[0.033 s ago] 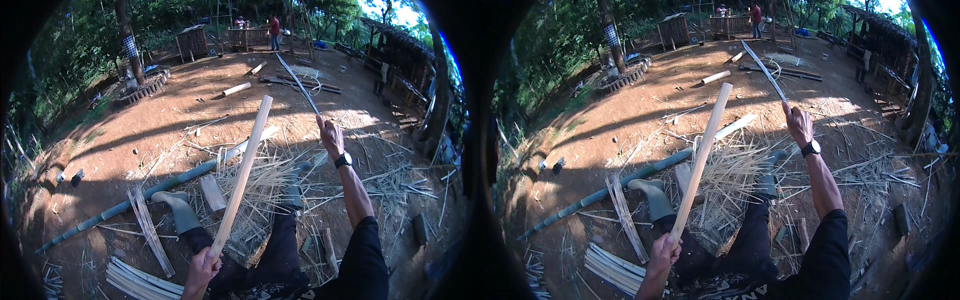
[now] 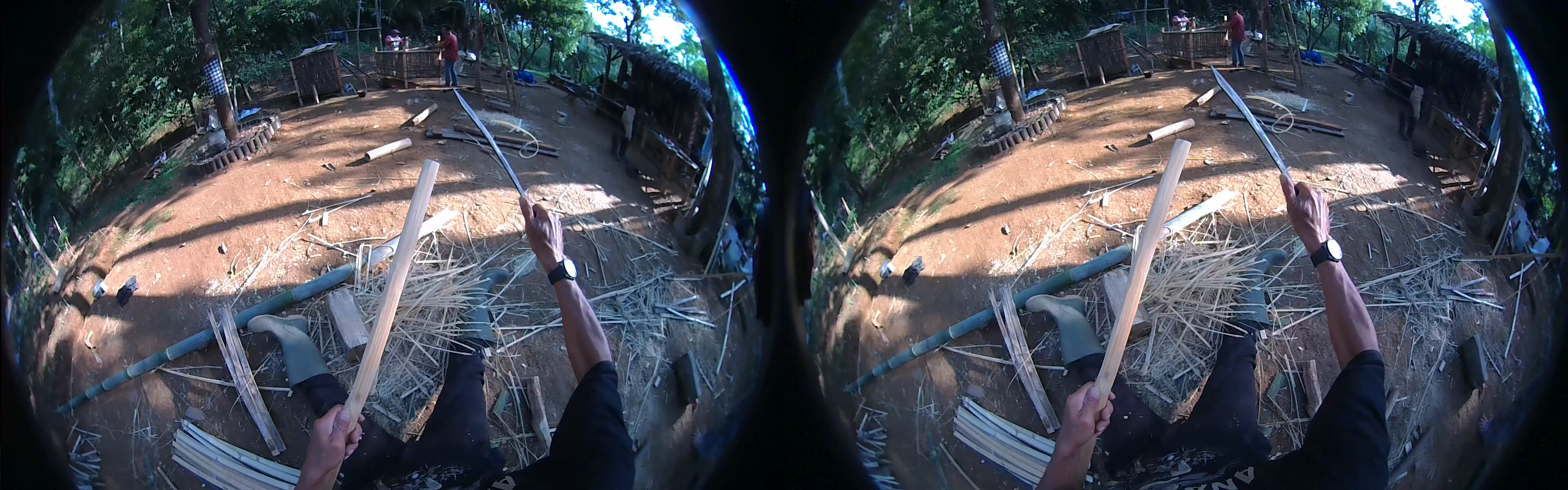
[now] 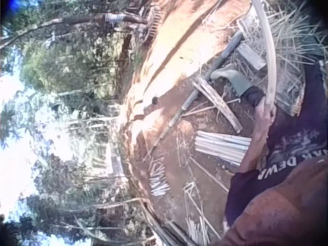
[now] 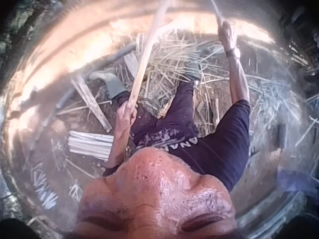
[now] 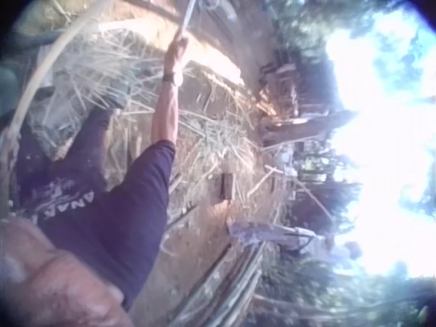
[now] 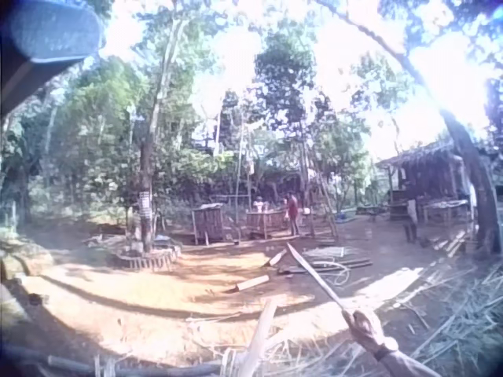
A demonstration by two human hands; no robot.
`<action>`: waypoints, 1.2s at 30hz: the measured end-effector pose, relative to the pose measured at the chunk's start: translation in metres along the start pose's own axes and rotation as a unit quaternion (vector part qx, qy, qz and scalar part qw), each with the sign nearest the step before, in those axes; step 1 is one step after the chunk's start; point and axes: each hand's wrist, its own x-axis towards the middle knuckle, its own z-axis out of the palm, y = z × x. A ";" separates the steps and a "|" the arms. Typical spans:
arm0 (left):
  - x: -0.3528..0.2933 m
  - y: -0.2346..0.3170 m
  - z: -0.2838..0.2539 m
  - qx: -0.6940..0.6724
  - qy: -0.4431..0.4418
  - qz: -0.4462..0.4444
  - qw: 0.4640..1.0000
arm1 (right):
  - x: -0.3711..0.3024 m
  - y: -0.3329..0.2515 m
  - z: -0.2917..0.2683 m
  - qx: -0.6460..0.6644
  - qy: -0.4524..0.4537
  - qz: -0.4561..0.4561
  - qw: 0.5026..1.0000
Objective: The person sits on the ground and uses a machete to split long bamboo poles into thin strips. They repeatedly hold a bamboo piece, strike it with the machete to split it, and then set the resulting strips aside. The person also uses the machete to shave and smooth the edges of the bamboo strips.
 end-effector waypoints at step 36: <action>0.041 0.037 0.001 -0.197 -0.043 0.049 0.978 | -0.119 -0.090 0.029 0.023 -0.144 -0.458 0.877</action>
